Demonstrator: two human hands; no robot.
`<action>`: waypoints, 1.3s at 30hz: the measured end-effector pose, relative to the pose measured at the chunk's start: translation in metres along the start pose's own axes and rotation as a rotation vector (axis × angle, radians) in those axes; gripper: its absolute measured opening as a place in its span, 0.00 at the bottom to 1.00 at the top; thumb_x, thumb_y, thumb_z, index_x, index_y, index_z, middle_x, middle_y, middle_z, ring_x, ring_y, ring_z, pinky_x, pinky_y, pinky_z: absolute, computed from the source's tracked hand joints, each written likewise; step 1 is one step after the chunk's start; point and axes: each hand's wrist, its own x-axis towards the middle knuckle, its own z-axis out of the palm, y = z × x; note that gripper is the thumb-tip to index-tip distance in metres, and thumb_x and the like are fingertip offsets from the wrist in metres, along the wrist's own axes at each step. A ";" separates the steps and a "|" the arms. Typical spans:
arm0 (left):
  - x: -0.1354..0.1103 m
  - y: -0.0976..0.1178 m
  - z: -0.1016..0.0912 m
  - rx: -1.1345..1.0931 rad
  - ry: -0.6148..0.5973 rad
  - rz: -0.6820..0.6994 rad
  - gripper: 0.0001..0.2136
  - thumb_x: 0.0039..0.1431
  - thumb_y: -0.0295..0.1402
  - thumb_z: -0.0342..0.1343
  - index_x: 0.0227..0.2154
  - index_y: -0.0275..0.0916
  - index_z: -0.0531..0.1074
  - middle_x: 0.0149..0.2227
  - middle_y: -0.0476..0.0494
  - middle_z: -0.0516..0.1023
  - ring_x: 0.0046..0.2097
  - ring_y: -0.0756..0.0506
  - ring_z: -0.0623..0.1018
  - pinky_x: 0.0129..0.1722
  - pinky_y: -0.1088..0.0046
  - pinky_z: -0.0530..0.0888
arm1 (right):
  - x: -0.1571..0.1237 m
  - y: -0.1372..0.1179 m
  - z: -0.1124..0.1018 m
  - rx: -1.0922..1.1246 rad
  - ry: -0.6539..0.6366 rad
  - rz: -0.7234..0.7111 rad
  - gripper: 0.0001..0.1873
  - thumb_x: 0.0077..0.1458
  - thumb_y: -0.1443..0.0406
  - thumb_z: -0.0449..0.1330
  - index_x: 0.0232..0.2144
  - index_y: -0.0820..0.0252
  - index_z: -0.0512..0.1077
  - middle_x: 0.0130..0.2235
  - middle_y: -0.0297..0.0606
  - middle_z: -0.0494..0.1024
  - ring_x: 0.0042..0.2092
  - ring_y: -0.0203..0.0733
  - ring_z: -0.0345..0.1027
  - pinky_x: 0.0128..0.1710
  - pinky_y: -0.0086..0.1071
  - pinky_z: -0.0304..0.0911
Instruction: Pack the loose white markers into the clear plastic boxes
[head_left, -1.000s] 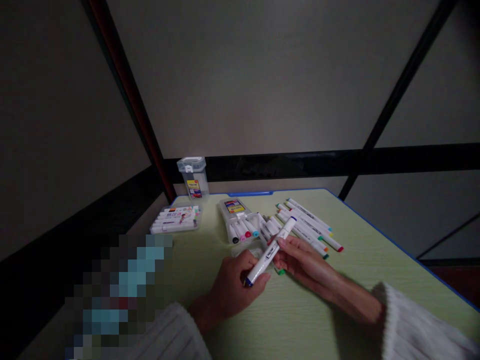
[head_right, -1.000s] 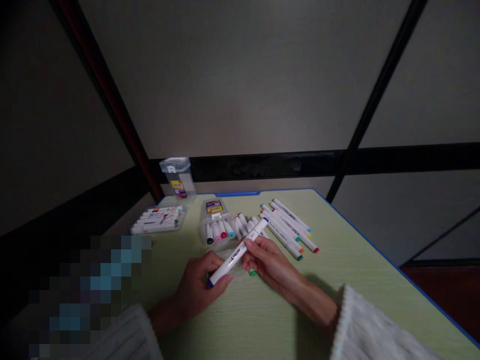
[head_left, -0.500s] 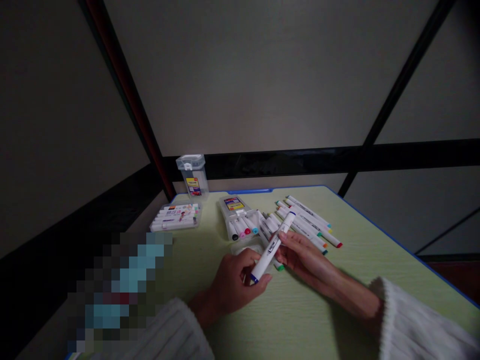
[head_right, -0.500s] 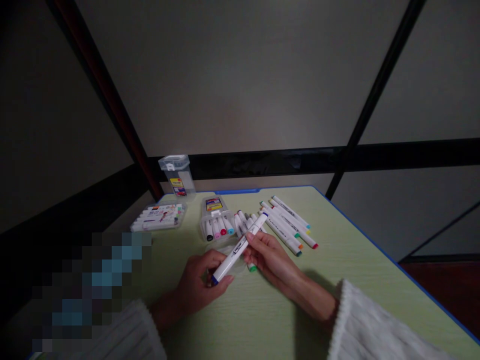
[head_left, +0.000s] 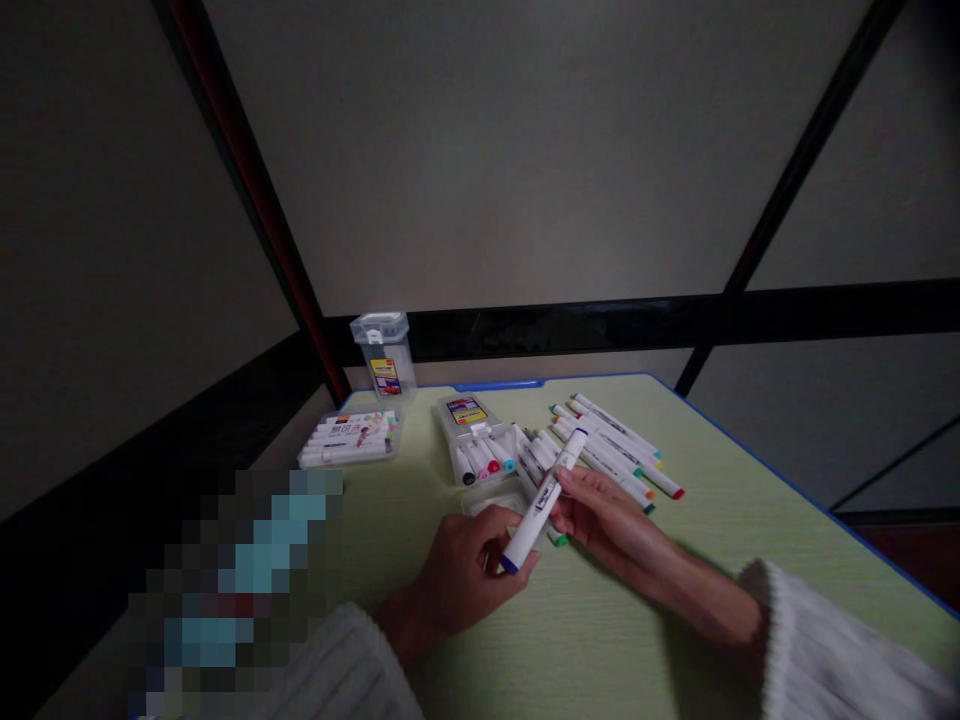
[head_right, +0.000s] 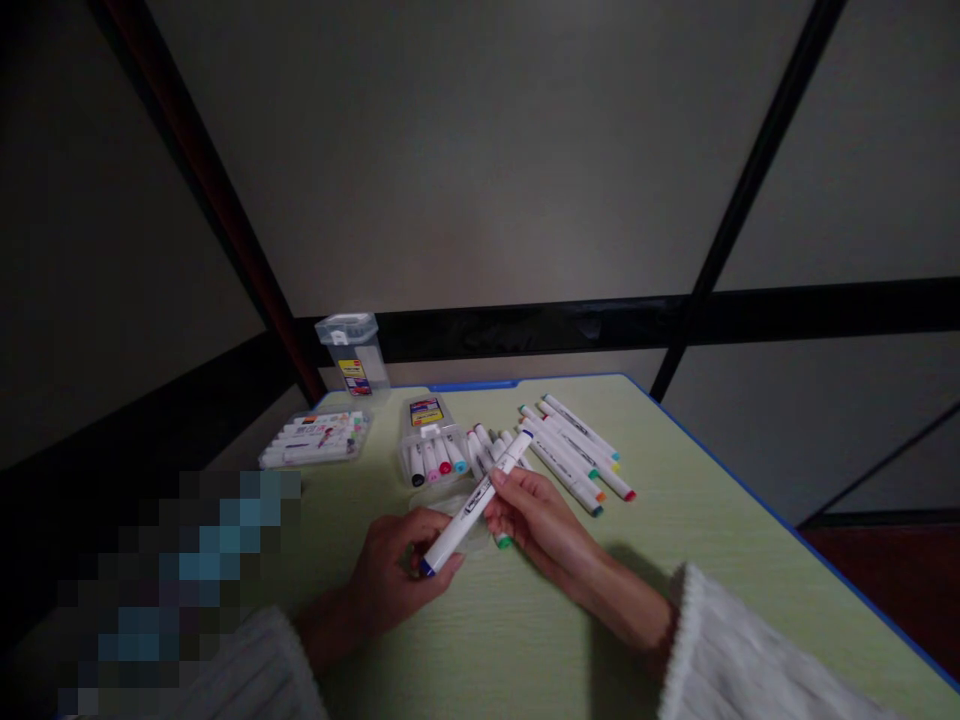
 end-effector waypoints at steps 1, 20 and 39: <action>0.000 -0.001 0.000 -0.005 -0.004 0.018 0.06 0.46 0.25 0.56 0.29 0.34 0.68 0.15 0.54 0.70 0.15 0.55 0.66 0.16 0.84 0.63 | 0.000 0.000 0.000 -0.001 0.000 0.002 0.14 0.38 0.60 0.68 0.19 0.65 0.71 0.18 0.30 0.72 0.18 0.25 0.63 0.18 0.17 0.61; 0.002 0.011 -0.008 0.259 0.034 0.485 0.08 0.60 0.30 0.47 0.40 0.33 0.66 0.21 0.50 0.76 0.19 0.53 0.73 0.19 0.80 0.67 | -0.009 0.009 0.003 -0.256 -0.272 0.098 0.22 0.46 0.52 0.60 0.17 0.66 0.68 0.15 0.32 0.70 0.15 0.25 0.62 0.13 0.18 0.57; 0.003 0.010 -0.010 0.341 0.063 0.508 0.07 0.61 0.27 0.46 0.36 0.33 0.68 0.18 0.52 0.72 0.19 0.54 0.72 0.18 0.79 0.66 | -0.010 0.008 0.006 -0.355 -0.331 0.075 0.18 0.46 0.55 0.61 0.19 0.64 0.66 0.15 0.28 0.68 0.15 0.25 0.60 0.13 0.17 0.56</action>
